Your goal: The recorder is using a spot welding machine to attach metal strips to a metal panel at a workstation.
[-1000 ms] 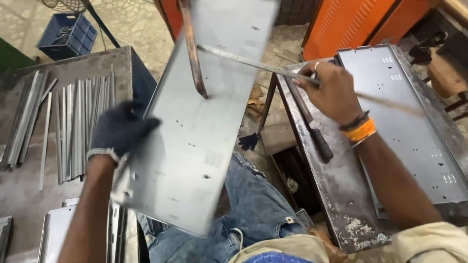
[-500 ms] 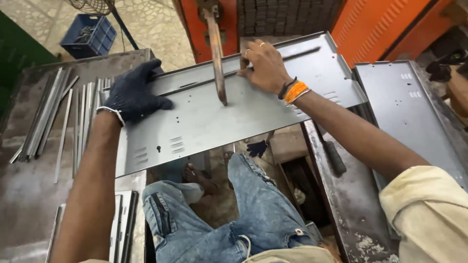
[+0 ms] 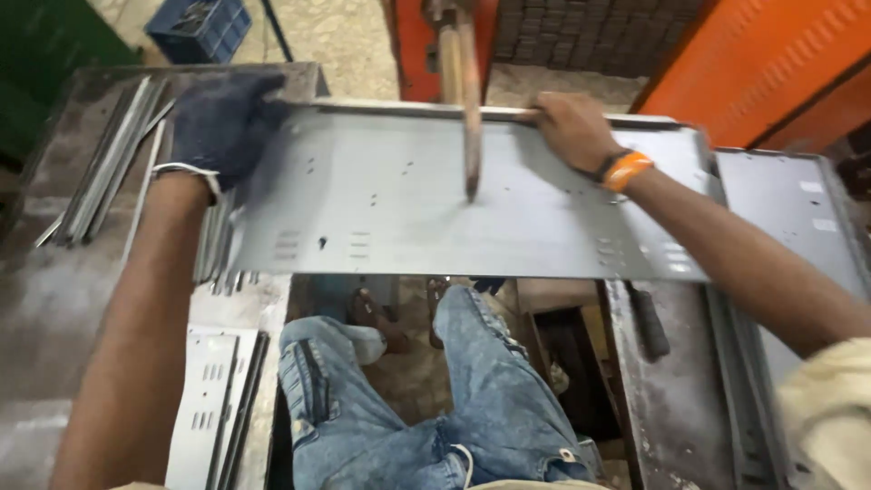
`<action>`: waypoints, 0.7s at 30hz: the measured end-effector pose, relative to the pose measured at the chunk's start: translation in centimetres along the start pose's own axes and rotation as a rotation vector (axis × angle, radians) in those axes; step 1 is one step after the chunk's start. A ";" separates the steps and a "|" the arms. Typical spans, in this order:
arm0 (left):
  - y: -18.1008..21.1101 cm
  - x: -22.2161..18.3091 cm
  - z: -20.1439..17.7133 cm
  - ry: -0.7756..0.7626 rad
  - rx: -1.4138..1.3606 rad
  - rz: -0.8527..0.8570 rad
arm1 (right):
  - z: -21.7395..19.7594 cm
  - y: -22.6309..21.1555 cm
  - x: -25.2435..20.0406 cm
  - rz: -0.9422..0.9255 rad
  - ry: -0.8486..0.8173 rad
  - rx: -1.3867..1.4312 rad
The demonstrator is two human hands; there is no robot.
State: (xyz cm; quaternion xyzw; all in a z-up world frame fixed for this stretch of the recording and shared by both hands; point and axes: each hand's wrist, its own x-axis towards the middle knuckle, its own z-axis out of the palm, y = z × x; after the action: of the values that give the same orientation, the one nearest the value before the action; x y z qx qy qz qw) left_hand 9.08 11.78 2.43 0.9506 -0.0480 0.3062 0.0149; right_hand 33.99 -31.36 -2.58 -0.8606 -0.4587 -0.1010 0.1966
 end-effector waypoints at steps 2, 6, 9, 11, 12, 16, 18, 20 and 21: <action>-0.5 -2.3 -3.9 0.180 -0.097 -0.080 | -1.0 -0.3 -1.1 -0.103 0.059 -0.013; -5.6 -11.1 2.4 0.262 -0.294 -0.628 | -2.3 -2.1 -3.1 -0.104 0.038 0.034; -7.0 -18.3 8.7 -0.030 -0.086 -0.727 | -2.3 -3.2 -4.1 -0.029 0.073 0.039; -7.2 -22.2 13.1 -0.292 0.076 -0.893 | -2.1 -3.4 -4.5 0.049 0.100 0.025; -7.6 -23.5 14.5 -0.292 0.075 -0.891 | -2.1 -3.7 -4.6 0.051 0.101 0.023; -8.4 -27.3 19.8 -0.386 0.112 -1.067 | -2.3 -4.3 -4.7 0.100 0.118 -0.001; -9.0 -28.8 22.3 -0.442 0.175 -1.099 | -2.3 -4.4 -4.6 0.108 0.133 -0.015; -10.0 -30.4 25.0 -0.406 0.229 -1.074 | -2.4 -4.7 -4.5 0.119 0.142 -0.019; -10.7 -30.5 25.8 -0.402 0.229 -1.070 | -2.5 -4.8 -4.3 0.120 0.146 -0.021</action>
State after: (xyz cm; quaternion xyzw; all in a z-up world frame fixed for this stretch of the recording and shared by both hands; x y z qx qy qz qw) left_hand 0.51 23.45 -36.30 0.8776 0.4707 0.0726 0.0553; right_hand 27.61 -33.24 -0.66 -0.8790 -0.3895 -0.1563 0.2262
